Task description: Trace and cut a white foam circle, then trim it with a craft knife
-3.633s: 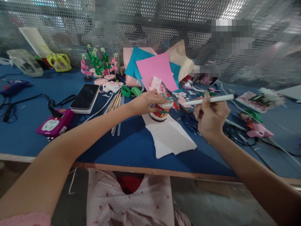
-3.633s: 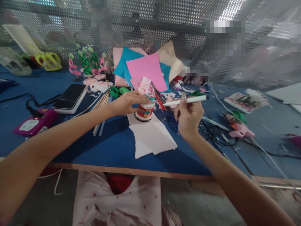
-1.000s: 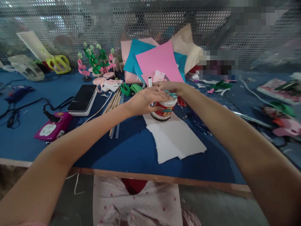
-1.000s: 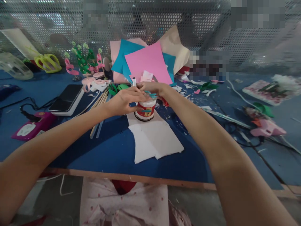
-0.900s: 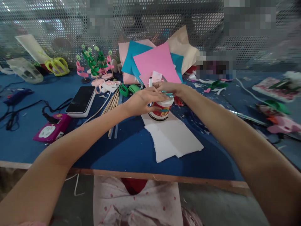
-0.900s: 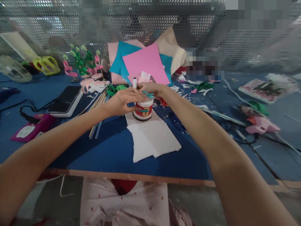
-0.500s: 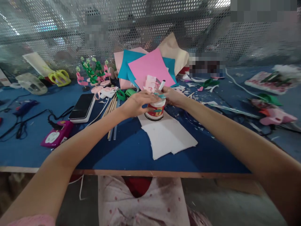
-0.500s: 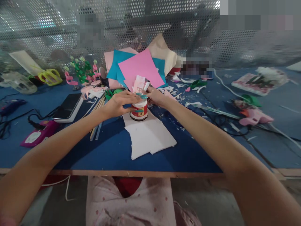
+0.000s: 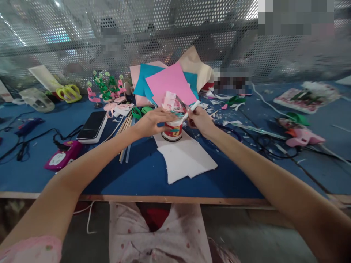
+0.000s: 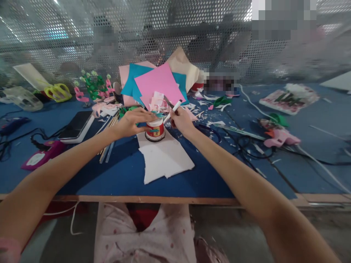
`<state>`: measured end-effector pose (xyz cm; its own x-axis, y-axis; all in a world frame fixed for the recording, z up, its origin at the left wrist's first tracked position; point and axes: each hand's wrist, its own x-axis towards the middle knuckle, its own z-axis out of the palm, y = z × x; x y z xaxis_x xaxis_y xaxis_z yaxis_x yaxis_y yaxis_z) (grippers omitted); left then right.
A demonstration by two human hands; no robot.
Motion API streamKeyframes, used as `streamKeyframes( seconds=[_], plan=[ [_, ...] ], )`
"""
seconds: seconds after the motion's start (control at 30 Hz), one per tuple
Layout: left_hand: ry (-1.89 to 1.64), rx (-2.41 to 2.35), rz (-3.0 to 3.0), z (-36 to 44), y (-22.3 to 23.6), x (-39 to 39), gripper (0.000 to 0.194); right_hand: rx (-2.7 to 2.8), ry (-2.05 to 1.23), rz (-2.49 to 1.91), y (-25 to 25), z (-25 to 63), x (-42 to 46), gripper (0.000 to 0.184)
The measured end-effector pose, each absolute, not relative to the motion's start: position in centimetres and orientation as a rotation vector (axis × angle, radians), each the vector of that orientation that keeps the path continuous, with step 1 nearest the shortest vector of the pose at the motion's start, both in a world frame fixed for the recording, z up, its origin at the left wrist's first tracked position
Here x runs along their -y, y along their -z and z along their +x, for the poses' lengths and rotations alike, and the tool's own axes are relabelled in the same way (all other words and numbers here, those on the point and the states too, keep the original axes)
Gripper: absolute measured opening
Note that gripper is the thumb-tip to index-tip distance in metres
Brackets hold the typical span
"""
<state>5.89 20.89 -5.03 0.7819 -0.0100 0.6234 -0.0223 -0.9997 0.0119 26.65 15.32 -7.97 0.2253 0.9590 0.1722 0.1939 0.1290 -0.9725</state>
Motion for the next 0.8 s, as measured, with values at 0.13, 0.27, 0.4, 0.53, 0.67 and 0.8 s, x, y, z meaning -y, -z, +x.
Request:
streamKeyframes(
  seconds=[0.13,0.27,0.4,0.53,0.67,0.8],
  plan=[
    [-1.01,-0.051,2.949,5.8,4.9,-20.6,0.037,1.068,-0.482,-1.301,8.2,26.1,-14.2,0.038],
    [-1.005,-0.16,2.804,5.7,5.2,-19.9,0.041,1.142,-0.202,-1.309,8.0,25.0,-13.2,0.038],
    [-1.113,-0.311,2.505,5.8,5.6,-19.6,0.038,1.332,0.033,-1.29,8.4,24.4,-12.4,0.035],
    [-1.226,-0.457,2.284,5.9,5.8,-20.8,0.05,1.518,0.246,-1.142,9.1,24.6,-12.0,0.029],
    [-1.405,-0.677,2.284,5.1,5.8,-23.1,0.064,1.686,0.471,-1.065,9.0,24.9,-11.6,0.029],
    [-1.458,-1.114,2.357,3.2,5.7,-26.2,0.08,1.728,0.564,-1.152,8.7,25.0,-11.7,0.029]
  ],
)
